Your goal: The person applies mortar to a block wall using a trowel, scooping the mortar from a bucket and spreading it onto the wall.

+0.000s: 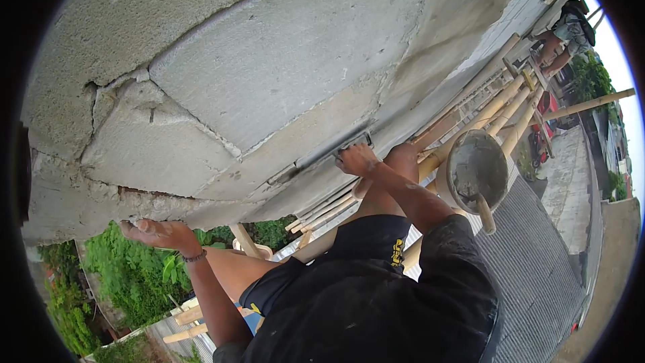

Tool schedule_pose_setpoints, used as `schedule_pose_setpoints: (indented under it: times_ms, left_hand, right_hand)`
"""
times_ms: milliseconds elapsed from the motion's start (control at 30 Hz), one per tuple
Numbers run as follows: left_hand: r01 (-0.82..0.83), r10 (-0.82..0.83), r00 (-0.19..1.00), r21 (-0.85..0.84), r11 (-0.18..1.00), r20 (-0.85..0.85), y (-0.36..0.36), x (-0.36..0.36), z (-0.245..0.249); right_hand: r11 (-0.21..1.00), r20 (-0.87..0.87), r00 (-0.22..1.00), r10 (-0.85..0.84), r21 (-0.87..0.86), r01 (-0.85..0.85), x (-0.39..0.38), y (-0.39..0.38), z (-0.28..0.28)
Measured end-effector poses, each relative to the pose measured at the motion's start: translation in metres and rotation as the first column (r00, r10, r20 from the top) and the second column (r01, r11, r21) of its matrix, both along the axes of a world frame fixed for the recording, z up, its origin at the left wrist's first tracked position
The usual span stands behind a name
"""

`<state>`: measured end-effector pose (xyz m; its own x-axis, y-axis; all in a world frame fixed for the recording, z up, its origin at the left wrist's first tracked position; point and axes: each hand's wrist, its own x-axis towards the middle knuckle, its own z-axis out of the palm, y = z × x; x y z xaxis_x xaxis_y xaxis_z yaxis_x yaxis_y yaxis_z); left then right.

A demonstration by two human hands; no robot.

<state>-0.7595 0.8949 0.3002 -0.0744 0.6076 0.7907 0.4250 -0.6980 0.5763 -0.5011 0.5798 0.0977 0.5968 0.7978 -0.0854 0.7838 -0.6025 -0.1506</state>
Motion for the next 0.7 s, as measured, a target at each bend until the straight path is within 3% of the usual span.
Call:
schedule_pose_setpoints:
  times_ms: [100,200,233,400,467,500,533,567,600,667,700]
  left_hand:
    - [0.042,-0.042,0.999,-0.009,0.999,0.009,-0.004,0.001,0.006]
    - [0.091,-0.093,0.993,0.038,0.995,0.072,-0.002,0.001,0.005]
    - [0.108,-0.110,0.992,0.041,0.993,0.055,-0.001,0.000,0.004]
    - [0.172,-0.176,0.981,0.050,0.984,0.083,-0.008,-0.001,0.014]
    - [0.181,-0.187,0.977,0.061,0.982,0.099,-0.008,-0.002,0.015]
    - [0.194,-0.199,0.975,0.058,0.979,0.095,-0.008,-0.002,0.016]
    - [0.202,-0.210,0.972,0.074,0.977,0.106,-0.009,-0.003,0.017]
    - [0.211,-0.216,0.971,0.055,0.976,0.107,-0.011,-0.004,0.019]
    - [0.224,-0.227,0.968,0.038,0.974,0.106,-0.012,-0.003,0.019]
    - [0.251,-0.257,0.958,0.057,0.966,0.127,-0.010,-0.001,0.019]
    - [0.251,-0.257,0.957,0.057,0.966,0.132,-0.010,0.000,0.019]
  right_hand:
    - [0.999,0.036,0.999,-0.011,0.053,0.009,0.004,-0.003,0.052]
    - [0.995,0.096,0.992,-0.086,0.051,0.082,0.001,-0.003,0.148]
    - [0.973,0.190,0.978,-0.085,0.225,0.041,0.002,-0.006,0.174]
    - [0.950,0.493,0.863,-0.109,0.306,-0.055,0.013,-0.014,0.347]
    - [0.915,0.464,0.867,-0.181,0.402,-0.024,0.014,-0.018,0.423]
    - [0.895,0.588,0.781,-0.208,0.436,-0.090,0.018,-0.022,0.457]
    - [0.857,0.508,0.803,-0.312,0.515,0.007,0.020,-0.027,0.489]
    - [0.744,0.711,0.650,-0.268,0.581,-0.329,0.041,-0.032,0.510]
    - [0.714,0.773,0.587,-0.242,0.551,-0.431,0.048,-0.037,0.532]
    - [0.703,0.592,0.653,-0.473,0.700,-0.125,0.022,-0.039,0.555]
    - [0.697,0.580,0.689,-0.434,0.701,-0.151,0.017,-0.043,0.544]
